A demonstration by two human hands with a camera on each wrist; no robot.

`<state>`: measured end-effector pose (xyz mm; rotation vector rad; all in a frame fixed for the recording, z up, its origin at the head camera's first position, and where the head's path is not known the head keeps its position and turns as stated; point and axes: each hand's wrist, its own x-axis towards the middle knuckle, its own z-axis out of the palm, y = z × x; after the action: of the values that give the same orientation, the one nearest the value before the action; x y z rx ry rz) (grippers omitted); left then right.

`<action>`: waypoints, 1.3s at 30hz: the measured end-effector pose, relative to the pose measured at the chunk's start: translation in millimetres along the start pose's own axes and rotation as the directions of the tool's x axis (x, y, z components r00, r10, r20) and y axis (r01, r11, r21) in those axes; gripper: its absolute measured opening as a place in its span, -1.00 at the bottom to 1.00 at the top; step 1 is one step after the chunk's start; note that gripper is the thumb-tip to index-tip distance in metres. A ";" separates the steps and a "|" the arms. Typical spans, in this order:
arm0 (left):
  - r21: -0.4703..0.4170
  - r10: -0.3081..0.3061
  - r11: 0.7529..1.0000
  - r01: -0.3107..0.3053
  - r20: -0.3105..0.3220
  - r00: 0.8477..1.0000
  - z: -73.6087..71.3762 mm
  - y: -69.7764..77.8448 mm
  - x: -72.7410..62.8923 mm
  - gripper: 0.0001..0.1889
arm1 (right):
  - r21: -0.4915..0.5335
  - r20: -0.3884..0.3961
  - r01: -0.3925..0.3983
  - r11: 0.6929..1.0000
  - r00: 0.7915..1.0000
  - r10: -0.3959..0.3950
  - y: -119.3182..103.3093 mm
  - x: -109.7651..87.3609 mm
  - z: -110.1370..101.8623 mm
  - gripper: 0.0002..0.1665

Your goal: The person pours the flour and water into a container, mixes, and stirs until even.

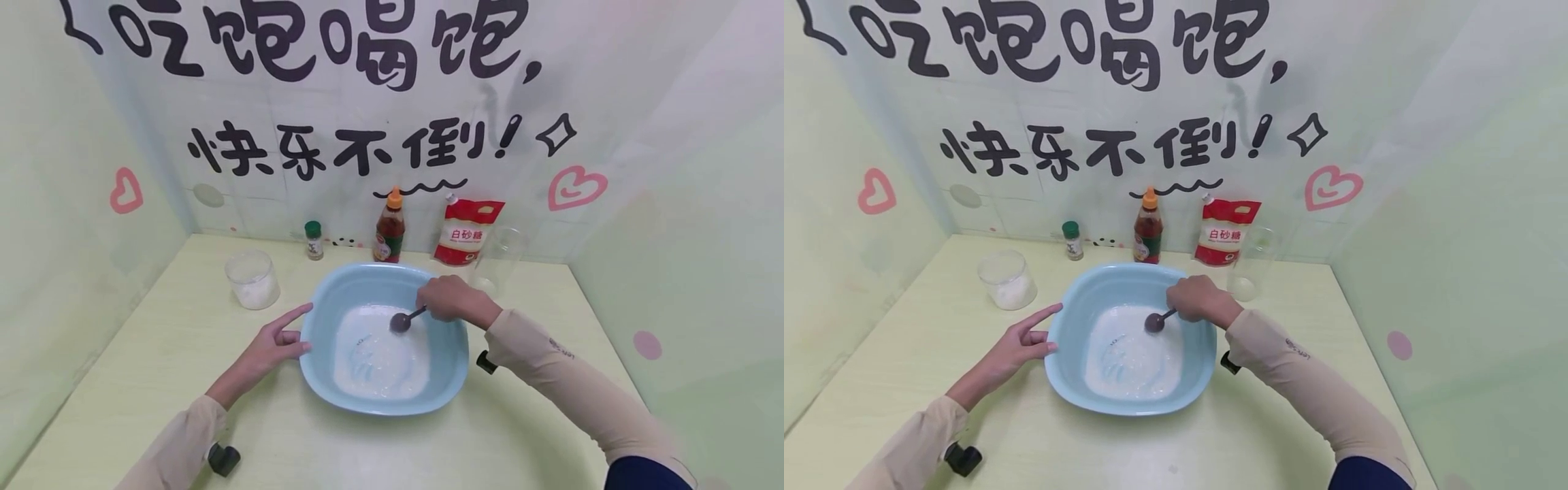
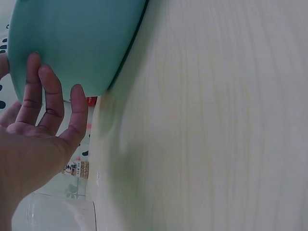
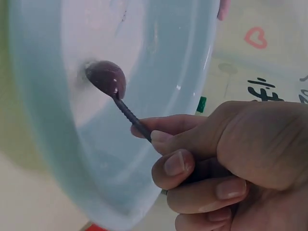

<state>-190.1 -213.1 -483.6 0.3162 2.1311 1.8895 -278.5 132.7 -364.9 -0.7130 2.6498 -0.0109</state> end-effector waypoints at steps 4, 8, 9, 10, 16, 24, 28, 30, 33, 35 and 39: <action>-0.009 -0.002 1.000 0.002 0.007 1.000 0.7 -0.9 0.7 -0.18 | -0.054 0.019 0.087 0.995 0.996 -0.086 -10.5 5.3 5.7 -0.65; -0.005 -0.001 1.000 0.001 0.007 1.000 0.3 -1.0 1.6 -0.18 | -0.047 0.097 0.143 0.989 0.986 -0.138 -23.0 0.8 9.6 -0.68; -0.003 0.003 1.000 -0.003 0.007 1.000 0.0 -0.8 1.5 -0.18 | -0.041 0.120 0.150 0.988 0.982 -0.144 -25.2 -1.3 10.5 -0.68; -0.001 0.007 1.000 -0.007 0.005 1.000 -0.3 -0.6 1.5 -0.18 | -0.040 0.141 0.159 0.987 0.978 -0.152 -26.7 -3.7 11.4 -0.69; 0.013 0.013 1.000 -0.013 0.002 1.000 -1.8 0.2 0.5 -0.18 | -0.044 0.244 0.132 0.990 0.963 -0.118 -21.2 -18.5 11.6 -0.74; 0.029 0.006 1.000 -0.006 -0.001 1.000 -4.6 -2.2 -1.6 -0.18 | 0.076 0.163 -0.116 0.990 0.981 0.102 6.5 -10.1 -7.1 -0.77; 0.019 0.006 1.000 -0.007 0.006 1.000 -3.3 -2.3 -0.7 -0.18 | 0.103 0.066 -0.111 0.989 0.992 0.104 8.4 3.2 -8.3 -0.67; 0.013 0.009 1.000 -0.009 0.007 1.000 -2.4 -2.0 -0.3 -0.18 | 0.042 0.033 -0.048 0.998 0.998 0.046 3.5 9.3 -7.0 -0.63; 0.007 0.007 1.000 -0.007 0.004 1.000 -1.3 -1.8 0.7 -0.19 | -0.026 0.011 0.051 0.998 0.999 -0.051 -8.7 16.9 -2.6 -0.61; 0.006 0.004 1.000 -0.004 0.003 1.000 -0.8 -1.5 1.1 -0.19 | -0.062 0.005 0.115 0.991 0.993 -0.115 -18.4 19.1 1.7 -0.60; 0.005 0.001 1.000 -0.001 0.005 1.000 -0.1 -1.0 1.6 -0.18 | -0.052 0.054 0.191 0.980 0.981 -0.189 -36.7 15.1 10.1 -0.63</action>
<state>-191.7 -212.8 -484.6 0.3232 2.1327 1.8823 -269.0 94.4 -375.8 -0.9708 2.5347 0.0288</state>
